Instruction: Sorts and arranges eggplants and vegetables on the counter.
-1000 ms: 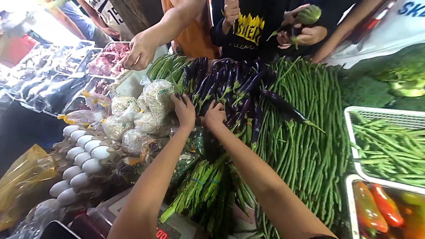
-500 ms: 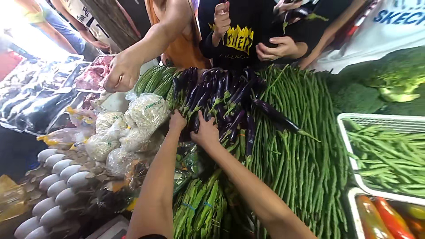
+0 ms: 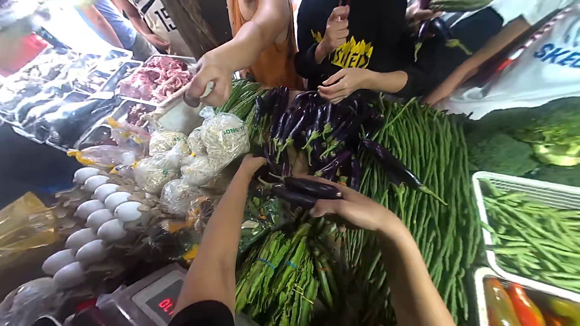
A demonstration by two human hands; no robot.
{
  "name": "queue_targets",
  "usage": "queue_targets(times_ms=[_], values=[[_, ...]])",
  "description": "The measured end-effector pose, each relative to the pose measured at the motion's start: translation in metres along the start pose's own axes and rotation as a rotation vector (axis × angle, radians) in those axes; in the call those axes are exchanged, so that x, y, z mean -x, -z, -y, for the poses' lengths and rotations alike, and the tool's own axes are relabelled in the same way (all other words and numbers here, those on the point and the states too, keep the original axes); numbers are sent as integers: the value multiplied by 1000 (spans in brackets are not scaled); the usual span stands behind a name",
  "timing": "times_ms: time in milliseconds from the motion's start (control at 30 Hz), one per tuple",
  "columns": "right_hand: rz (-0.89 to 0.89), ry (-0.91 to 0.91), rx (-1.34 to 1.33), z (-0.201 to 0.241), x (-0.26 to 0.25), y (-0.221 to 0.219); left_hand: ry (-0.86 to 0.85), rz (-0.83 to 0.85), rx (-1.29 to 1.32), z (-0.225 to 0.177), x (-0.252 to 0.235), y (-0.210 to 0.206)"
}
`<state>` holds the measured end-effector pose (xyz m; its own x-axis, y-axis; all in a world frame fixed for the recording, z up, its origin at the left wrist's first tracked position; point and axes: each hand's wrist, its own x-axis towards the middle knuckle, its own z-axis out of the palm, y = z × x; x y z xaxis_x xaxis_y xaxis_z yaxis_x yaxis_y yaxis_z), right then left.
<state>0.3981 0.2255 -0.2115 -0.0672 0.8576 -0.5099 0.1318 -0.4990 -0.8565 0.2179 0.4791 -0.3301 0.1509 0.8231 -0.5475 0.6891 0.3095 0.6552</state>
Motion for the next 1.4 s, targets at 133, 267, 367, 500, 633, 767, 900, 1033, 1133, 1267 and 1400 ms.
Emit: queue_targets(times_ms=[133, 267, 367, 500, 633, 767, 900, 1033, 1133, 1267, 1400], values=[[-38, 85, -223, -11, 8, 12, 139, 13, 195, -15, -5, -14], [-115, 162, -295, -10, 9, 22, 88, -39, 341, -22, -2, -21], [-216, 307, -274, -18, 4, 21, -104, -144, 554, -27, 18, -5], [-431, 595, -165, -36, -36, -3, -261, 193, 659, -42, 73, 15], [-564, 744, 49, -43, -73, -42, -490, 619, 814, -54, 179, 21], [-418, 618, 243, -33, -60, -37, 43, 225, 594, -151, 315, 41], [-283, 521, -159, -22, -56, -16, -602, 700, 541, -31, 127, 16], [-55, 586, -145, -21, -62, -7, -581, 611, -234, -54, 133, 19], [-119, 554, -249, -12, -75, -6, -534, 452, -613, -75, 141, 21], [-341, 660, -171, 23, -88, 4, -664, 217, -729, -126, 145, 36], [-487, 1105, 290, 62, -138, 49, -662, 425, -119, -164, 133, 85]])
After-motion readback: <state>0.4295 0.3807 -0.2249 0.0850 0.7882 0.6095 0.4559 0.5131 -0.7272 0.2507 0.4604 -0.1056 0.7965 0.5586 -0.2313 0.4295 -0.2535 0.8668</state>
